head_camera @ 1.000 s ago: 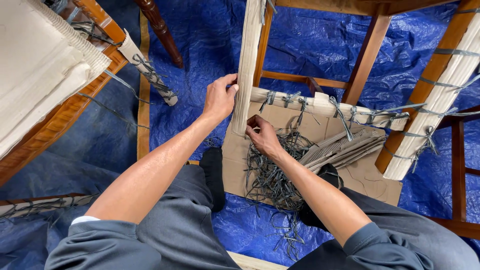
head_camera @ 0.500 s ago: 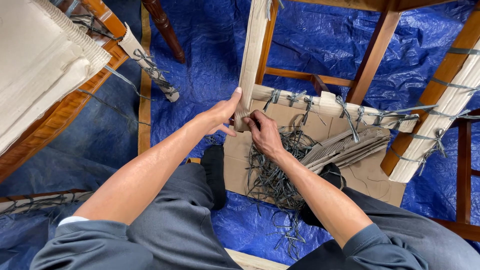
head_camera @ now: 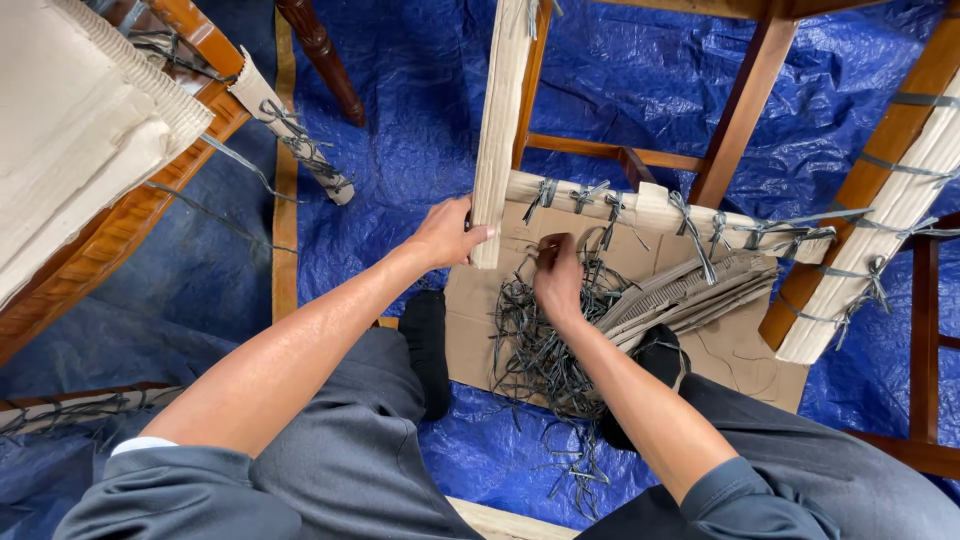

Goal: Wrapping wooden chair legs with protective cardboard and securing them with plastic ties.

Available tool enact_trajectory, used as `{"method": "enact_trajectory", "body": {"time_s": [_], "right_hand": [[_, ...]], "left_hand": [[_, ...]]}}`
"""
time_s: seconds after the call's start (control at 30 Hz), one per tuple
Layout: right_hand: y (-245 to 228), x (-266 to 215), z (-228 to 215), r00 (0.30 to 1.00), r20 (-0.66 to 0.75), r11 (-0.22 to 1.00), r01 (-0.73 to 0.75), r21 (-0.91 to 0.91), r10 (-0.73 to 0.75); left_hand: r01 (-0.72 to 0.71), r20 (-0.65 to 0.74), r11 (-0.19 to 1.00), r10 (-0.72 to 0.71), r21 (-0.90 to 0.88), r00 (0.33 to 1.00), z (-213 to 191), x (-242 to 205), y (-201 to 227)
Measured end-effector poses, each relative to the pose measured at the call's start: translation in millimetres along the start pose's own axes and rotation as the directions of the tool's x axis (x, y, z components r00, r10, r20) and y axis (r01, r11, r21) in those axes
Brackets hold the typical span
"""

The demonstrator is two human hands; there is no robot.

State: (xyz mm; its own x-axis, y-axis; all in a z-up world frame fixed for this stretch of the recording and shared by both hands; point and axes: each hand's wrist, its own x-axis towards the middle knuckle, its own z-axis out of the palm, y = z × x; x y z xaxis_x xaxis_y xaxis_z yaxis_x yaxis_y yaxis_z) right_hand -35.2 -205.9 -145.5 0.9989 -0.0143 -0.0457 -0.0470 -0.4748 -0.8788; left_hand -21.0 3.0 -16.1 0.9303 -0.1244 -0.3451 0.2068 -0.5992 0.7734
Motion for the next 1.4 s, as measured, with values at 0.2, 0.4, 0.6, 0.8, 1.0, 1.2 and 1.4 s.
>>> {"method": "enact_trajectory", "body": {"time_s": [0.2, 0.4, 0.6, 0.8, 1.0, 1.2, 1.4], "right_hand": [[-71.6, 32.3, -6.9, 0.981, 0.193, 0.983, -0.070, 0.169, 0.037], [-28.6, 67.1, 36.5, 0.951, 0.251, 0.919, -0.254, 0.302, 0.180], [-9.3, 72.7, 31.6, 0.823, 0.566, 0.667, -0.451, 0.593, 0.054], [-96.9, 49.4, -22.4, 0.691, 0.722, 0.593, -0.594, 0.543, 0.030], [-79.6, 61.8, -6.7, 0.754, 0.650, 0.659, -0.535, 0.528, 0.091], [-86.5, 60.4, -9.8, 0.766, 0.630, 0.723, -0.506, 0.470, 0.127], [-92.3, 52.8, -18.6, 0.783, 0.604, 0.833, -0.428, 0.350, 0.149]], "left_hand": [[-0.068, -0.081, 0.972, 0.088, 0.224, 0.993, 5.6, 12.4, -20.5], [-0.036, -0.117, 0.984, 0.057, 0.177, 0.991, 7.5, 1.4, -10.4], [-0.123, -0.167, 0.988, 0.136, 0.089, 0.977, 4.2, 5.0, -18.2], [-0.151, -0.077, 0.988, 0.152, 0.019, 0.985, -5.4, 8.3, -14.2], [-0.061, 0.060, 0.985, 0.072, -0.162, 0.996, -26.9, 19.6, -18.2], [-0.094, -0.082, 0.977, 0.080, -0.189, 0.993, -23.8, 32.6, -29.4], [-0.041, -0.221, 0.963, 0.102, 0.266, 0.970, -25.8, 27.7, -16.2]]}}
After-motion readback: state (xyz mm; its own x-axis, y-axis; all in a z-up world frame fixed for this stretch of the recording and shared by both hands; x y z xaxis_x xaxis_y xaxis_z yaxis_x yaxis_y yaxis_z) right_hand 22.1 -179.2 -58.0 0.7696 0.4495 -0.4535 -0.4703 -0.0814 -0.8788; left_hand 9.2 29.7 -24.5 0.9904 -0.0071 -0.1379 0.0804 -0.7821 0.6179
